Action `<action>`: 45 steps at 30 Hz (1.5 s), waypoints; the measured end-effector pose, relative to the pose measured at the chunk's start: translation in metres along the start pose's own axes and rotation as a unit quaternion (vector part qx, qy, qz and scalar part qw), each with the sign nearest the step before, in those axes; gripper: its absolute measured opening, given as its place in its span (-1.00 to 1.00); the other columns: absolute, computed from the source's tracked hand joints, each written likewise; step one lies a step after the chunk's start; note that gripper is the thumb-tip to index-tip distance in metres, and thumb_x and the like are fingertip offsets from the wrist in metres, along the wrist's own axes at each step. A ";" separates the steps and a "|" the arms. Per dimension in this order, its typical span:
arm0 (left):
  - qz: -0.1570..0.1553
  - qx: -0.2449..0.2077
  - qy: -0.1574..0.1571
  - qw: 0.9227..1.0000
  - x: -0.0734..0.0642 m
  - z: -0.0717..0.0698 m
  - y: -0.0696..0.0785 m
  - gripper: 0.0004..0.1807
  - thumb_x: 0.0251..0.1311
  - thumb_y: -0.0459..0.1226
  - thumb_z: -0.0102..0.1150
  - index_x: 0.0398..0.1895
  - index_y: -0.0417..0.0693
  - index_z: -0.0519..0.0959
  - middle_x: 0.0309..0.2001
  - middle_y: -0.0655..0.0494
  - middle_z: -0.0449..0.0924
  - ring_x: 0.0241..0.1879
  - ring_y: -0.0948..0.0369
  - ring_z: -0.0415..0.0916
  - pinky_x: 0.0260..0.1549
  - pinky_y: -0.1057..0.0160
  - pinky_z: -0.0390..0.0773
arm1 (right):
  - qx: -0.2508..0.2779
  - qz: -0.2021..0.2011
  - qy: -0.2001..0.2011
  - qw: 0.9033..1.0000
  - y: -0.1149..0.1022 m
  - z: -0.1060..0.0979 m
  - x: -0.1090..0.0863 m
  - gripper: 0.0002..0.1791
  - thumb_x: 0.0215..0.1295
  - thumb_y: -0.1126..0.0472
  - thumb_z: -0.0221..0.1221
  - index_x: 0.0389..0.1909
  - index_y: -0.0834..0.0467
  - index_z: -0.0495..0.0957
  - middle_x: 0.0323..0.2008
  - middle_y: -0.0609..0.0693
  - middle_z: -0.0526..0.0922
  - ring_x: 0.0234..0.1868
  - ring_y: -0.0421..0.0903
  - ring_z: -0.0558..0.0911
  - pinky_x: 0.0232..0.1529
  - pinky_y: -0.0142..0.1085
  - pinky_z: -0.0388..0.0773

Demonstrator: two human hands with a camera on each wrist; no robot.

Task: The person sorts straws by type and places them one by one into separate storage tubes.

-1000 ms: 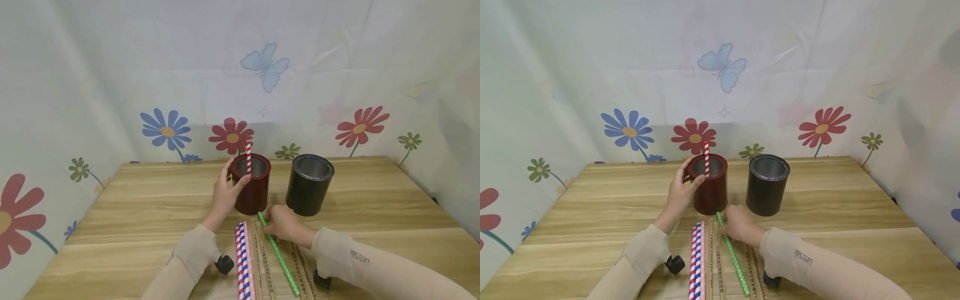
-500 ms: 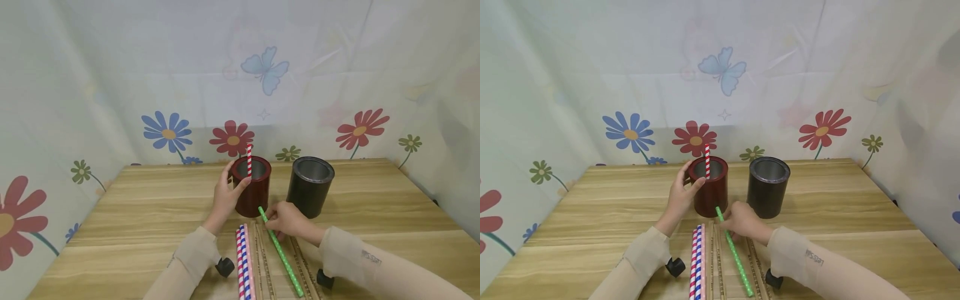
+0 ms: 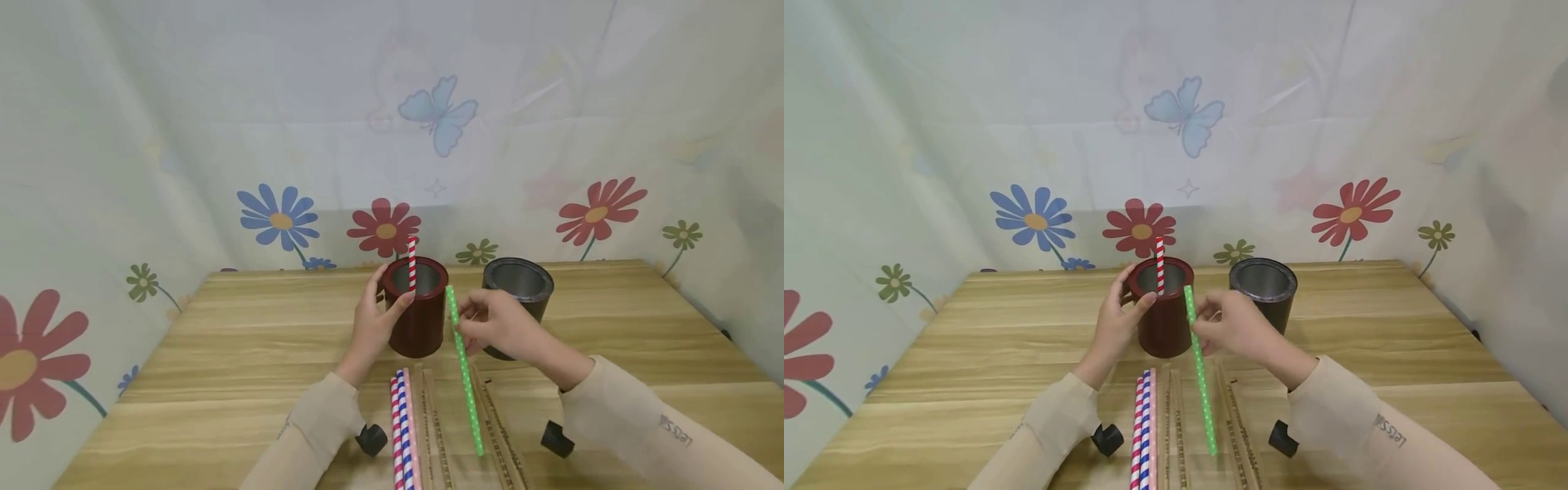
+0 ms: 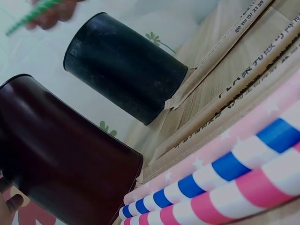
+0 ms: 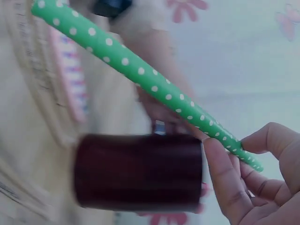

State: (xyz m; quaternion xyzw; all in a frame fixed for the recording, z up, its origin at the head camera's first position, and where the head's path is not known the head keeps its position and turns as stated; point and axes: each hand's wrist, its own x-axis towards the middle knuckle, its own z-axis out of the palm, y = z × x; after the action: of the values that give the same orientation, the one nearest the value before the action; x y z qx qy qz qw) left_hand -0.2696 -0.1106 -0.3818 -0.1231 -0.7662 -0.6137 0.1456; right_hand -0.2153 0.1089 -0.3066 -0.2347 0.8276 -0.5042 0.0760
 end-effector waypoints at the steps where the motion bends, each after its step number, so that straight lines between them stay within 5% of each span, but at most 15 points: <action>1: 0.001 -0.003 0.000 1.000 0.000 0.000 0.001 -0.06 0.02 0.25 0.25 0.44 0.12 0.18 0.29 -0.01 0.40 0.23 0.04 0.32 0.19 -0.07 0.38 | -0.001 -0.009 0.012 1.000 -0.006 -0.006 0.001 -0.80 0.25 0.39 0.08 -0.17 0.45 0.45 -0.40 0.17 0.59 -0.50 -0.10 0.66 -0.42 -0.20 0.69; 10: 0.011 -0.009 0.004 1.000 0.001 -0.003 0.000 -0.08 0.03 0.25 0.24 0.43 0.12 0.20 0.26 -0.02 0.43 0.22 0.06 0.33 0.18 -0.04 0.37 | -0.001 -0.055 0.113 0.992 -0.045 -0.041 0.023 -0.78 0.31 0.37 0.09 -0.10 0.42 0.40 -0.29 0.17 0.55 -0.44 -0.24 0.67 -0.31 -0.25 0.69; 25: 0.005 -0.007 0.004 1.000 0.002 -0.005 -0.002 -0.09 0.03 0.24 0.25 0.43 0.15 0.19 0.27 -0.01 0.41 0.22 0.05 0.34 0.17 -0.03 0.41 | -0.046 -0.141 0.242 0.959 -0.071 -0.062 0.062 -0.81 0.31 0.32 0.04 -0.11 0.32 0.40 -0.33 0.02 0.50 -0.45 -0.34 0.65 -0.27 -0.44 0.65; 31: 0.007 -0.008 0.000 1.000 0.000 -0.005 0.003 -0.13 0.08 0.16 0.26 0.43 0.11 0.19 0.27 -0.07 0.41 0.23 0.02 0.34 0.19 -0.11 0.37 | -0.060 -0.124 0.243 0.960 -0.064 -0.059 0.075 -0.80 0.30 0.32 0.04 -0.10 0.32 0.41 -0.31 0.07 0.52 -0.46 -0.32 0.64 -0.26 -0.41 0.65; 36: 0.001 -0.017 -0.008 1.000 -0.001 -0.004 0.007 -0.20 0.16 -0.09 0.29 0.44 0.00 0.17 0.28 -0.16 0.40 0.25 -0.06 0.31 0.21 -0.17 0.33 | -0.064 -0.100 0.227 0.966 -0.054 -0.054 0.079 -0.78 0.32 0.30 0.04 -0.08 0.33 0.41 -0.28 0.11 0.53 -0.45 -0.31 0.64 -0.26 -0.42 0.65; 45: -0.017 -0.010 -0.014 1.000 -0.013 -0.006 0.040 -0.25 0.20 -0.24 0.24 0.43 -0.11 0.17 0.28 -0.25 0.36 0.20 -0.13 0.32 0.17 -0.15 0.41 | -0.085 -0.062 0.187 0.977 -0.034 -0.039 0.085 -0.79 0.33 0.28 0.06 -0.09 0.30 0.40 -0.23 0.15 0.55 -0.30 0.02 0.71 -0.27 -0.29 0.66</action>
State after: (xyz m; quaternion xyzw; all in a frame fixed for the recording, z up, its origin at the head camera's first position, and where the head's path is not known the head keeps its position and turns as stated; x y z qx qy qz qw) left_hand -0.2420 -0.1075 -0.3494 -0.1200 -0.7641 -0.6217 0.1232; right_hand -0.2935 0.0879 -0.2487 -0.1923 0.8506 -0.4712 -0.1319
